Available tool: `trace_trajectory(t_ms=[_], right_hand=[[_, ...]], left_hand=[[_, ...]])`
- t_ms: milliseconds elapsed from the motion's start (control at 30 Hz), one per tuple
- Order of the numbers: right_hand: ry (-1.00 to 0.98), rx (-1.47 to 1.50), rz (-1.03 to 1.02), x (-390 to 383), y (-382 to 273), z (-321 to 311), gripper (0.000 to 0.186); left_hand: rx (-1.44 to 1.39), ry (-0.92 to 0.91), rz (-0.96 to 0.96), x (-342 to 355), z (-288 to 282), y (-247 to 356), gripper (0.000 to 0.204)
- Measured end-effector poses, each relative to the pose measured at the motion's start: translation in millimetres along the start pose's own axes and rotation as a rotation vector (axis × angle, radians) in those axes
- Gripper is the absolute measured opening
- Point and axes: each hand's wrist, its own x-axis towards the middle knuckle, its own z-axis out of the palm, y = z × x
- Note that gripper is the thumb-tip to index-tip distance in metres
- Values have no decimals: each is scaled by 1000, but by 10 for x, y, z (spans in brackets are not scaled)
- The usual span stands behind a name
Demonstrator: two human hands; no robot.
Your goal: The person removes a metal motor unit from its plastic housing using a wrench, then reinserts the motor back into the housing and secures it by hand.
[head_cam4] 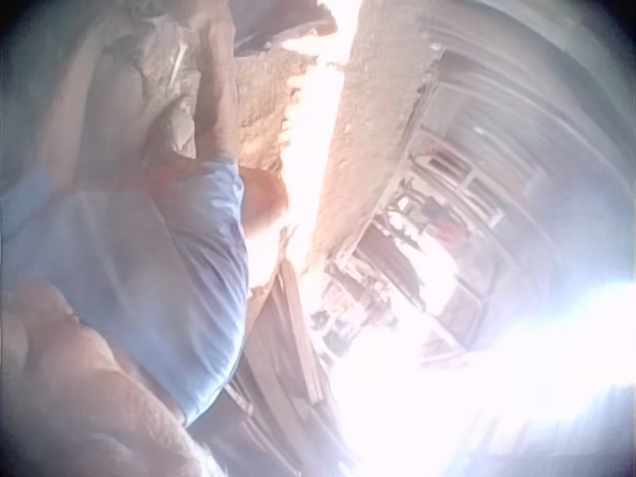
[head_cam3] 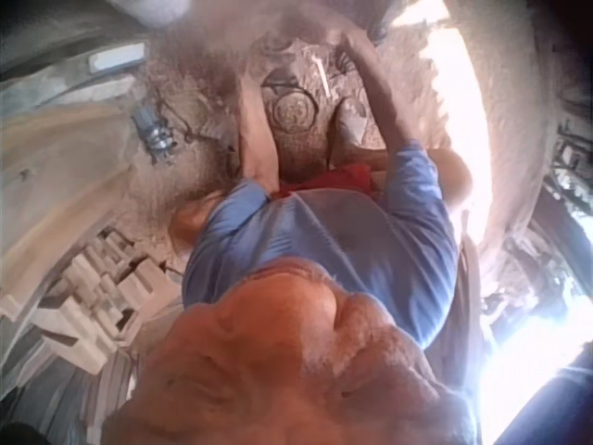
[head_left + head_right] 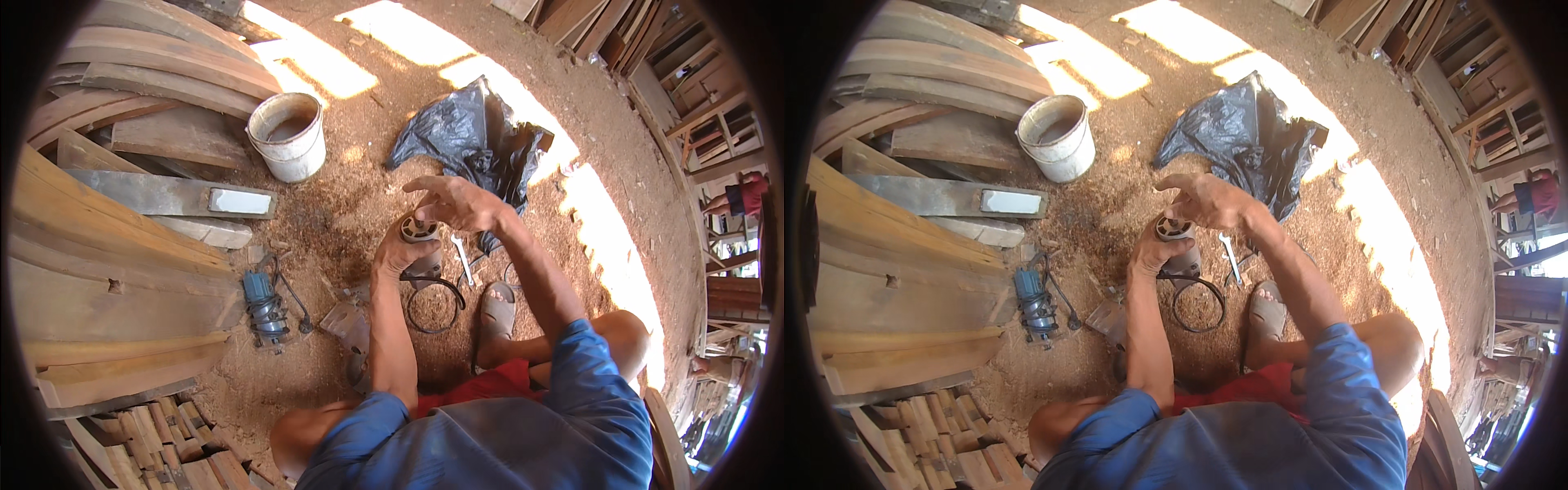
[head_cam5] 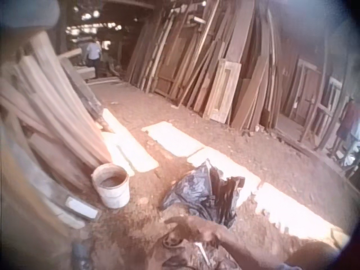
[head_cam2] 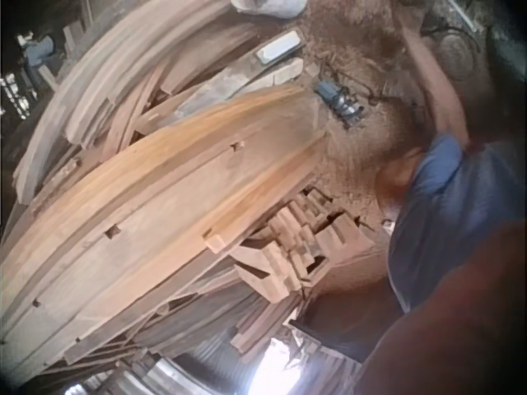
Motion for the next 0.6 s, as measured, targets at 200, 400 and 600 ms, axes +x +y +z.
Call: trace_trajectory(t_ms=[200,400,600], right_hand=[[-175,-472,139,-99,-769,-851,40],[-211,-294,45,-99,-428,-950,32],[-102,211,30,183,-109,-347,41]], left_hand=[[-244,29,175,58,199,383,53],[-513,-62,310,33,446,827,55],[-518,-8,419,57,380,900,62]])
